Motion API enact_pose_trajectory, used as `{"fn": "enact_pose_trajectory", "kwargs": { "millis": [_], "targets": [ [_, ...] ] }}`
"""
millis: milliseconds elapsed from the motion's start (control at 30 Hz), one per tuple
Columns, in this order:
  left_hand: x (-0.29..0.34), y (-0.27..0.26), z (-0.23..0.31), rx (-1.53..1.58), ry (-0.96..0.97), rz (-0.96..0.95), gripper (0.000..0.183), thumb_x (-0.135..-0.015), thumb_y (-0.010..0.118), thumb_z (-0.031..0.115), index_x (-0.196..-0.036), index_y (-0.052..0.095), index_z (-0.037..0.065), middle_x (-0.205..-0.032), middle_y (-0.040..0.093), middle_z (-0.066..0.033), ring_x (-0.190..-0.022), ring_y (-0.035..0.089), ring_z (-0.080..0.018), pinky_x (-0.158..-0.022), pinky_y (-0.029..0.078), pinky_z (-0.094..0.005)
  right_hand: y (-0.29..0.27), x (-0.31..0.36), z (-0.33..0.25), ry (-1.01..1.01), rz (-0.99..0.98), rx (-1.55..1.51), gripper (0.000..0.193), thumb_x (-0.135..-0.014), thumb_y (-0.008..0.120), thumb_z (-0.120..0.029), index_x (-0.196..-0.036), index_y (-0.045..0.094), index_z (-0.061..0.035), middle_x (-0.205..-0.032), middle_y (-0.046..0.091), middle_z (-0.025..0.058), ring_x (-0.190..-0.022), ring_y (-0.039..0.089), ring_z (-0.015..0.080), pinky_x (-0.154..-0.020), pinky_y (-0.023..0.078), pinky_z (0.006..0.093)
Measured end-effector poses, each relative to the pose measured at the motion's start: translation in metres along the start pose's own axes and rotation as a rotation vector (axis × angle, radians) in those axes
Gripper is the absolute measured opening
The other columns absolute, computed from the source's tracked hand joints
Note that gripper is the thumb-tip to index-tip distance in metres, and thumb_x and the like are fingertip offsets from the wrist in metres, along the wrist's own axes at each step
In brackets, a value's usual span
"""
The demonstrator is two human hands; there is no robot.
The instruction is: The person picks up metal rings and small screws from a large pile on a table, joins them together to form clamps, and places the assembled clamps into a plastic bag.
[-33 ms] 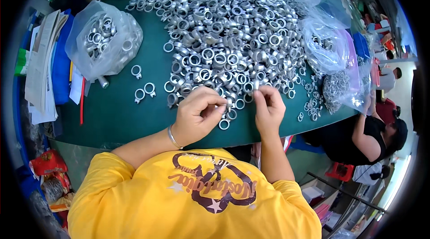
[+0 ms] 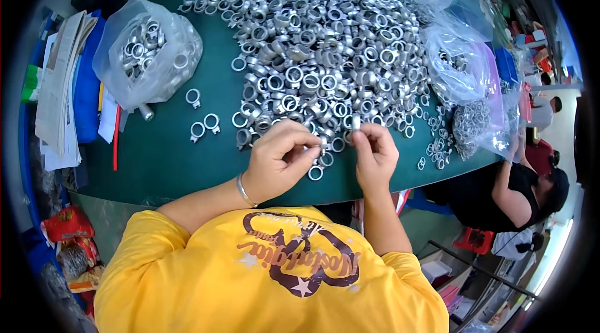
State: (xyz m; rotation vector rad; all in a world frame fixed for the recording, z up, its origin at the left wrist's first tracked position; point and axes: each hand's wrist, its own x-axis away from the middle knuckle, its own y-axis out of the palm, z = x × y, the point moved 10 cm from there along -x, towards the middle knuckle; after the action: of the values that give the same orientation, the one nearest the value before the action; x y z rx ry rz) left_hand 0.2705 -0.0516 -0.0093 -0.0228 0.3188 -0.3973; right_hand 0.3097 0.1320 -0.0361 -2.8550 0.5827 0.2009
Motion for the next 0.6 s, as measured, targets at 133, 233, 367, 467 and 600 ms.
{"fn": "enact_pose_trajectory", "kwargs": {
  "millis": [133, 233, 367, 467, 600],
  "targets": [
    [0.0, 0.001, -0.006, 0.091, -0.061, -0.016, 0.013, -0.075, 0.065, -0.003, -0.087, 0.062, 0.0, -0.083, 0.056, -0.0035, -0.061, 0.05, -0.0058, -0.052, 0.039, -0.0177, 0.034, 0.017, -0.025, -0.09, -0.191, -0.168, 0.011, -0.079, 0.059, 0.008, -0.089, 0.057, 0.0027, -0.086, 0.062, 0.0101, -0.077, 0.06, 0.0148, -0.067, 0.048, 0.0242],
    [0.0, 0.004, -0.004, 0.096, -0.056, -0.063, 0.013, -0.074, 0.068, -0.001, -0.086, 0.063, 0.001, -0.081, 0.056, -0.0027, -0.06, 0.047, -0.0064, -0.052, 0.037, -0.0191, 0.043, 0.022, -0.04, -0.23, -0.258, -0.029, 0.014, -0.075, 0.062, 0.008, -0.087, 0.058, 0.0018, -0.089, 0.063, 0.0138, -0.079, 0.061, 0.0227, -0.07, 0.049, 0.0289],
    [0.001, 0.004, -0.003, 0.095, -0.029, -0.044, 0.013, -0.073, 0.07, 0.001, -0.084, 0.063, 0.001, -0.079, 0.057, -0.0033, -0.06, 0.048, -0.0071, -0.052, 0.038, -0.0198, 0.047, 0.021, -0.05, -0.317, -0.307, 0.057, 0.014, -0.076, 0.061, 0.007, -0.089, 0.057, 0.0019, -0.09, 0.062, 0.0134, -0.08, 0.061, 0.0222, -0.07, 0.048, 0.029],
    [0.001, 0.005, 0.002, 0.054, 0.015, -0.046, 0.013, -0.071, 0.07, 0.0, -0.082, 0.063, 0.001, -0.078, 0.058, -0.0048, -0.062, 0.052, -0.0107, -0.054, 0.041, -0.0217, 0.043, 0.025, -0.039, -0.166, -0.299, -0.092, 0.015, -0.082, 0.056, 0.005, -0.096, 0.054, 0.003, -0.096, 0.06, 0.0123, -0.082, 0.06, 0.0188, -0.073, 0.048, 0.0282],
    [0.001, 0.008, 0.006, 0.022, 0.076, -0.065, 0.014, -0.069, 0.07, -0.002, -0.081, 0.063, 0.0, -0.079, 0.059, -0.0066, -0.067, 0.057, -0.0156, -0.057, 0.045, -0.0242, 0.045, 0.027, -0.023, 0.07, -0.32, -0.351, 0.029, -0.088, 0.051, 0.0, -0.116, 0.045, 0.0064, -0.106, 0.055, 0.0113, -0.089, 0.056, 0.014, -0.077, 0.047, 0.0256]
  ]
}}
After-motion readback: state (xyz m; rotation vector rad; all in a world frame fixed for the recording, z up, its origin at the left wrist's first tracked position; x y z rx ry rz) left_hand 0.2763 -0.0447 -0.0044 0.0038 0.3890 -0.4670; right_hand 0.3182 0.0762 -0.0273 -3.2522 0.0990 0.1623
